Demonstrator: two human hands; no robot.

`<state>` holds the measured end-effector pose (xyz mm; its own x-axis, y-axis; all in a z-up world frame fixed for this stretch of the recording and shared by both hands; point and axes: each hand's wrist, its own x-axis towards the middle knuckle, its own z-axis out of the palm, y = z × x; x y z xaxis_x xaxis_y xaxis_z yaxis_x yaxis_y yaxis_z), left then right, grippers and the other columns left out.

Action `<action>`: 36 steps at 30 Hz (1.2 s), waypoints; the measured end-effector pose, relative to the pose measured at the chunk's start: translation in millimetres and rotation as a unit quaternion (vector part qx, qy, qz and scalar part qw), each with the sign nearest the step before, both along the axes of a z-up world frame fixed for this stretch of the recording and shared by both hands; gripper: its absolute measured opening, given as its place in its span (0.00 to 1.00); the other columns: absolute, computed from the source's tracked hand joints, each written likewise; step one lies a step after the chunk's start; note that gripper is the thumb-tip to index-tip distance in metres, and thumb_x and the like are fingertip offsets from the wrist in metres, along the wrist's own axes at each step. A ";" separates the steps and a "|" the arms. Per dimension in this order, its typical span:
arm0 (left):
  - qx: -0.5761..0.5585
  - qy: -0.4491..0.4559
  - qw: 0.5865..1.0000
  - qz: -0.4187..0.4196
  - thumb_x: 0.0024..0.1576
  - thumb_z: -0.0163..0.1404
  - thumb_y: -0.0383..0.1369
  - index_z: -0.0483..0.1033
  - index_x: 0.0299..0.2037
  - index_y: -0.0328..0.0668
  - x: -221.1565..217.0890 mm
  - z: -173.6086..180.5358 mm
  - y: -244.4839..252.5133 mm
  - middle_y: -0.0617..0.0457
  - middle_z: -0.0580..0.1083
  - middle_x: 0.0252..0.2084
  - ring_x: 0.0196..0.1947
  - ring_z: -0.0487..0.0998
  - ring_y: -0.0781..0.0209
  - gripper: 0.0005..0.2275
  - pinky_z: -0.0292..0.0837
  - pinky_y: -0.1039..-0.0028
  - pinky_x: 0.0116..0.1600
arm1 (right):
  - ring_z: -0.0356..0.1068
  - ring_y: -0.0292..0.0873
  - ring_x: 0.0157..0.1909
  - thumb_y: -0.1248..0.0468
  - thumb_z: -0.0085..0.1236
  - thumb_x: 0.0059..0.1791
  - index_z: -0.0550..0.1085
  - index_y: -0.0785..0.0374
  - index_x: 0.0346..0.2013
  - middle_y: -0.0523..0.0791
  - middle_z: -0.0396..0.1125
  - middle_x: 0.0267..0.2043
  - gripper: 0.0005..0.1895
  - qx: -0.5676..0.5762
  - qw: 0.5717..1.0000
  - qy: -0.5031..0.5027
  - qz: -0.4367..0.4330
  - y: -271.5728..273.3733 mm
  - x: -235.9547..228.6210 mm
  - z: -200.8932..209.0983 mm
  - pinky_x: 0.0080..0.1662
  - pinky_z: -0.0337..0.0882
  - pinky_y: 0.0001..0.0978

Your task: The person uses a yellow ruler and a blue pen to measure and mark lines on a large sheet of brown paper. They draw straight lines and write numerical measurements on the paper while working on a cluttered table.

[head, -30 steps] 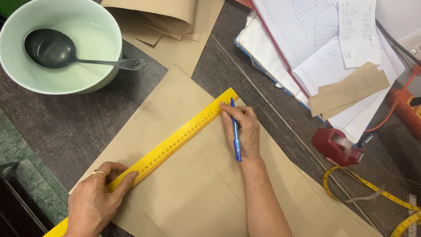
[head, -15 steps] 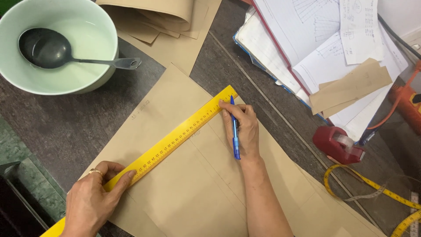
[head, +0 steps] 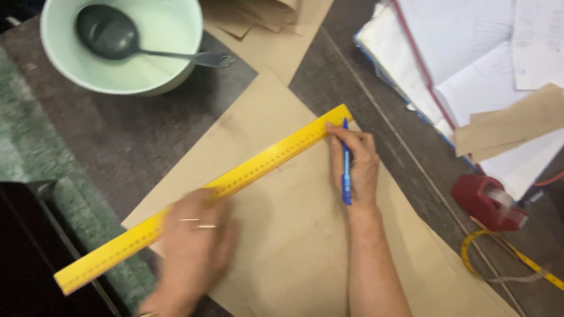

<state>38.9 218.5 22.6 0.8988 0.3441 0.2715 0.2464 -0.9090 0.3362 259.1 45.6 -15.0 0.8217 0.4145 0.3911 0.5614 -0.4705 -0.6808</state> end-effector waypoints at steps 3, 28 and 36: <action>0.015 0.016 0.997 -0.070 0.53 0.50 0.38 0.68 0.54 0.45 21.2 -21.1 -33.9 0.43 0.63 0.61 0.59 0.62 0.42 0.19 0.56 0.46 0.59 | 0.69 0.40 0.47 0.70 0.56 0.50 0.76 0.52 0.46 0.44 0.69 0.44 0.12 -0.005 1.000 0.013 -0.013 -3.3 2.0 -5.9 0.53 0.69 0.29; 0.070 0.095 0.993 0.016 0.58 0.36 0.53 0.54 0.68 0.44 62.5 -25.6 -62.1 0.44 0.51 0.72 0.72 0.48 0.41 0.32 0.38 0.37 0.69 | 0.63 0.45 0.52 0.69 0.49 0.57 0.73 0.54 0.52 0.43 0.69 0.49 0.11 -0.054 0.998 -0.008 0.033 -6.1 -6.7 2.1 0.52 0.65 0.35; 0.064 0.093 0.994 0.017 0.57 0.37 0.53 0.55 0.68 0.43 64.1 -25.4 -63.2 0.43 0.50 0.72 0.72 0.47 0.39 0.32 0.37 0.36 0.68 | 0.64 0.45 0.53 0.69 0.48 0.56 0.73 0.55 0.51 0.44 0.69 0.49 0.11 -0.046 0.998 0.002 0.030 -4.7 -7.2 4.3 0.54 0.65 0.35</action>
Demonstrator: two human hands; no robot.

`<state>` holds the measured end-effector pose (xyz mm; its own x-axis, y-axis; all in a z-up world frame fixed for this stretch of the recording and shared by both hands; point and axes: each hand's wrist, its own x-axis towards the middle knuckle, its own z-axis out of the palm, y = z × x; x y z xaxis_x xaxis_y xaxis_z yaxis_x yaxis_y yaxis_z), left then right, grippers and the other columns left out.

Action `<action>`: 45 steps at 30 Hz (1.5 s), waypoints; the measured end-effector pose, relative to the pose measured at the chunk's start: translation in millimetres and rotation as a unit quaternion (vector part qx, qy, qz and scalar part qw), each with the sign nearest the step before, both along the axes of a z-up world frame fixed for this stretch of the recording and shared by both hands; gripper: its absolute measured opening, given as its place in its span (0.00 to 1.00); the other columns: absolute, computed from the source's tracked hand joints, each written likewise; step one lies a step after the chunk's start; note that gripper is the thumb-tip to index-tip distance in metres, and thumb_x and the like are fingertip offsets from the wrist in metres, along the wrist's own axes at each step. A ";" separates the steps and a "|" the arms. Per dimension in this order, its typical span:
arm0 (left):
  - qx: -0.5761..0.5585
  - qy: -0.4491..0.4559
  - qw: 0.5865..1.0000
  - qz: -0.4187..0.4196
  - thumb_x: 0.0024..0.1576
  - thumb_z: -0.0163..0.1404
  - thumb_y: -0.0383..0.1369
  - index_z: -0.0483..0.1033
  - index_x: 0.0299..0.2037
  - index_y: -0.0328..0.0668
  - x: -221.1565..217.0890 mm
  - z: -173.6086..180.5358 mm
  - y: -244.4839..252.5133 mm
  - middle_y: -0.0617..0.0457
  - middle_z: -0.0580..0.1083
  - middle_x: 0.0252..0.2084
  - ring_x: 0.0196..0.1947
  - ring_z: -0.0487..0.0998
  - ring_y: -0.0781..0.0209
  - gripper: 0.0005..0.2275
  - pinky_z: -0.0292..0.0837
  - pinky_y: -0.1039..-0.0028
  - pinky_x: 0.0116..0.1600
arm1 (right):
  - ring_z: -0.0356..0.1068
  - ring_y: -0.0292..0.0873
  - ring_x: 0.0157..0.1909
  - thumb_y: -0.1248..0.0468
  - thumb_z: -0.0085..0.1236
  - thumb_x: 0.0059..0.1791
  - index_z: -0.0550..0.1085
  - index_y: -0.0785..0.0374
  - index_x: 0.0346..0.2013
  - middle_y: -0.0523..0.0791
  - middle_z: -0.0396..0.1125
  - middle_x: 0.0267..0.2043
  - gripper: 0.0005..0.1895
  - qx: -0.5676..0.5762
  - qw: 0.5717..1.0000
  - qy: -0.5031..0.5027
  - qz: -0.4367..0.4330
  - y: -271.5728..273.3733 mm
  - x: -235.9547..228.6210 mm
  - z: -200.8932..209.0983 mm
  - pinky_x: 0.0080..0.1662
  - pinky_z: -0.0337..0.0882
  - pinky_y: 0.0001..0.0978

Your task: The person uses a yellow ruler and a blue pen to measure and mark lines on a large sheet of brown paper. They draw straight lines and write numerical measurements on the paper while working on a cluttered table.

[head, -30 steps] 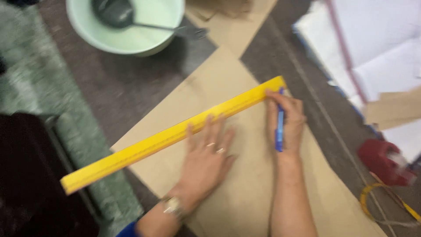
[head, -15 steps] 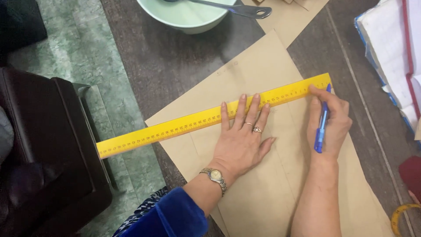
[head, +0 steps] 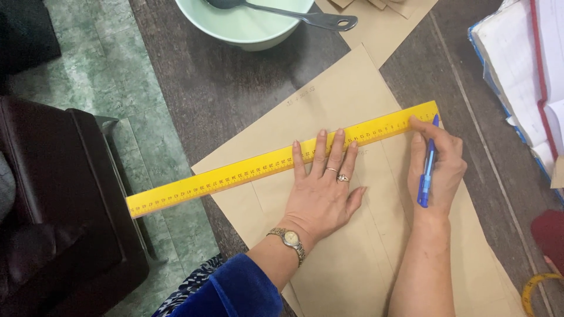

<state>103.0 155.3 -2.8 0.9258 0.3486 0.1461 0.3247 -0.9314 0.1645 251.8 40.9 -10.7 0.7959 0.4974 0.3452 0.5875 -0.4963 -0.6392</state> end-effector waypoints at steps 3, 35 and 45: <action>0.002 -0.003 1.000 0.000 0.57 0.38 0.53 0.56 0.68 0.43 -0.1 0.2 0.1 0.43 0.50 0.72 0.72 0.47 0.39 0.32 0.38 0.36 0.68 | 0.64 0.45 0.53 0.69 0.49 0.56 0.73 0.54 0.51 0.44 0.69 0.49 0.11 -0.004 1.000 -0.004 0.000 -1.0 1.3 -1.6 0.54 0.66 0.35; -0.062 0.062 0.996 -0.029 0.57 0.36 0.51 0.49 0.68 0.41 6.2 -4.9 -0.6 0.40 0.44 0.72 0.72 0.36 0.36 0.32 0.25 0.30 0.64 | 0.61 0.31 0.22 0.61 0.43 0.55 0.74 0.62 0.37 0.44 0.66 0.20 0.12 0.197 0.964 0.175 -0.032 -19.2 16.2 -10.0 0.29 0.63 0.18; -0.016 0.070 0.997 -0.025 0.58 0.31 0.52 0.45 0.69 0.42 6.7 -13.4 -1.9 0.40 0.40 0.73 0.72 0.32 0.36 0.32 0.21 0.30 0.64 | 0.68 0.37 0.18 0.66 0.53 0.43 0.74 0.66 0.29 0.47 0.67 0.17 0.05 0.178 0.965 0.191 -0.004 -13.8 10.9 3.3 0.27 0.70 0.25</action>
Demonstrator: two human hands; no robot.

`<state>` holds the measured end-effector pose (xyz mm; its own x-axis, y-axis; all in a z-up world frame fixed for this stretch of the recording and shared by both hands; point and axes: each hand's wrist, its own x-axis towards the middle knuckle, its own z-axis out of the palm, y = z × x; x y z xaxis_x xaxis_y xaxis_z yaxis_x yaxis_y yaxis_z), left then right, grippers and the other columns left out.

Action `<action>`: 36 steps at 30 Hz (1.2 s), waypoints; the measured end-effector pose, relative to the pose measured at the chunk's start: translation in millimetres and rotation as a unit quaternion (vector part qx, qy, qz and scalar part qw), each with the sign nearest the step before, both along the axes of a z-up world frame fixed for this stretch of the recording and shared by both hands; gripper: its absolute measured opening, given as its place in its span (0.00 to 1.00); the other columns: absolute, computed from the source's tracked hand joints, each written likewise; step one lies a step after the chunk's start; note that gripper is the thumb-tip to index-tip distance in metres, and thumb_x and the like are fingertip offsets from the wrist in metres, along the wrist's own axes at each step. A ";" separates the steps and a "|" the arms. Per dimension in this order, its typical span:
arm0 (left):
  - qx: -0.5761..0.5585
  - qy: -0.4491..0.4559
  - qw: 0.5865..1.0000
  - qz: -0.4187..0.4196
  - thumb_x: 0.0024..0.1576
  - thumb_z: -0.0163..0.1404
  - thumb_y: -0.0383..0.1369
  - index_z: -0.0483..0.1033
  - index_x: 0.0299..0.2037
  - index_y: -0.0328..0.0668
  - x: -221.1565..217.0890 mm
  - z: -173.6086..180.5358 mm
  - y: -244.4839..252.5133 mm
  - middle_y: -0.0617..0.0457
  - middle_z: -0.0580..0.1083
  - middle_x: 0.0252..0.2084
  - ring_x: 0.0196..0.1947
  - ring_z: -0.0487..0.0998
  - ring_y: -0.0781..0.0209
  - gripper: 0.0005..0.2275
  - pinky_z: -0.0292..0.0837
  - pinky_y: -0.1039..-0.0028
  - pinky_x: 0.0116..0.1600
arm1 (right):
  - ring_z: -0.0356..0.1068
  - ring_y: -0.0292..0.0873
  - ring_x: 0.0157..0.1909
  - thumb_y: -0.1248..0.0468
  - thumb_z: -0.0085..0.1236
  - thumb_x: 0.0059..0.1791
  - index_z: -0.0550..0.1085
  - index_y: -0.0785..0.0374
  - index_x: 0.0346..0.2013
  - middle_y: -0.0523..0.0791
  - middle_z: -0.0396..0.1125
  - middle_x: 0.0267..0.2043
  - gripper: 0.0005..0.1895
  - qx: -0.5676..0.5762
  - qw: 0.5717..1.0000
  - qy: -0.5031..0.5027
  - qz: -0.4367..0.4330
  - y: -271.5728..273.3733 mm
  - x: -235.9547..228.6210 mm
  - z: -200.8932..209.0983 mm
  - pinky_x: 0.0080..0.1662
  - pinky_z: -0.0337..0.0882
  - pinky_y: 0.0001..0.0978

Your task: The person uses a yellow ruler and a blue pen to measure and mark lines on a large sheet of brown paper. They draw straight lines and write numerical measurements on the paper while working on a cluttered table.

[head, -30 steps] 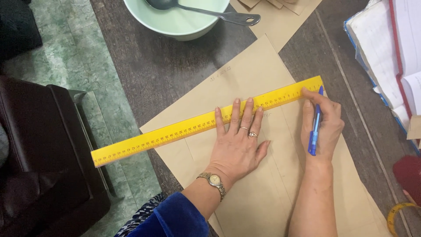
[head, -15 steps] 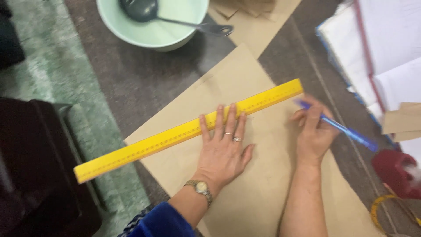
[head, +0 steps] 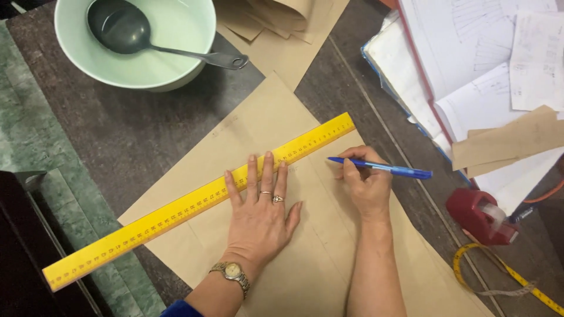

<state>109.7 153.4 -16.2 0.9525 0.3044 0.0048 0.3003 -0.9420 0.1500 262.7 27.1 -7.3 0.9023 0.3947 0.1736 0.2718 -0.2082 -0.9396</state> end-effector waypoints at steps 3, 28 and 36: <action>0.007 0.000 1.000 -0.004 0.58 0.31 0.53 0.44 0.69 0.41 -0.6 -2.7 -0.3 0.39 0.39 0.73 0.72 0.31 0.35 0.33 0.21 0.29 0.63 | 0.68 0.38 0.18 0.63 0.51 0.42 0.73 0.65 0.27 0.48 0.66 0.16 0.07 0.000 1.000 0.000 0.001 -0.4 -0.8 0.1 0.25 0.69 0.25; -0.054 0.005 0.998 0.009 0.58 0.35 0.51 0.49 0.69 0.40 -0.7 11.0 0.2 0.39 0.43 0.72 0.72 0.36 0.36 0.32 0.25 0.29 0.64 | 0.66 0.38 0.20 0.66 0.48 0.46 0.70 0.66 0.32 0.47 0.65 0.19 0.05 0.019 0.999 -0.012 0.035 -11.6 4.9 -25.9 0.27 0.66 0.25; -0.049 0.009 0.999 0.006 0.58 0.34 0.50 0.45 0.69 0.40 -3.1 10.5 1.5 0.39 0.40 0.73 0.72 0.33 0.36 0.32 0.20 0.30 0.64 | 0.67 0.41 0.24 0.70 0.52 0.52 0.69 0.71 0.39 0.52 0.68 0.28 0.05 0.017 0.997 -0.076 0.003 -1.5 0.9 -12.1 0.31 0.68 0.28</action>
<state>106.7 154.9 -5.6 0.9482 0.3148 -0.0426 0.3158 -0.9192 0.2355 263.6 25.5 -19.4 0.8624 0.3907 0.3219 0.4129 -0.1750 -0.8938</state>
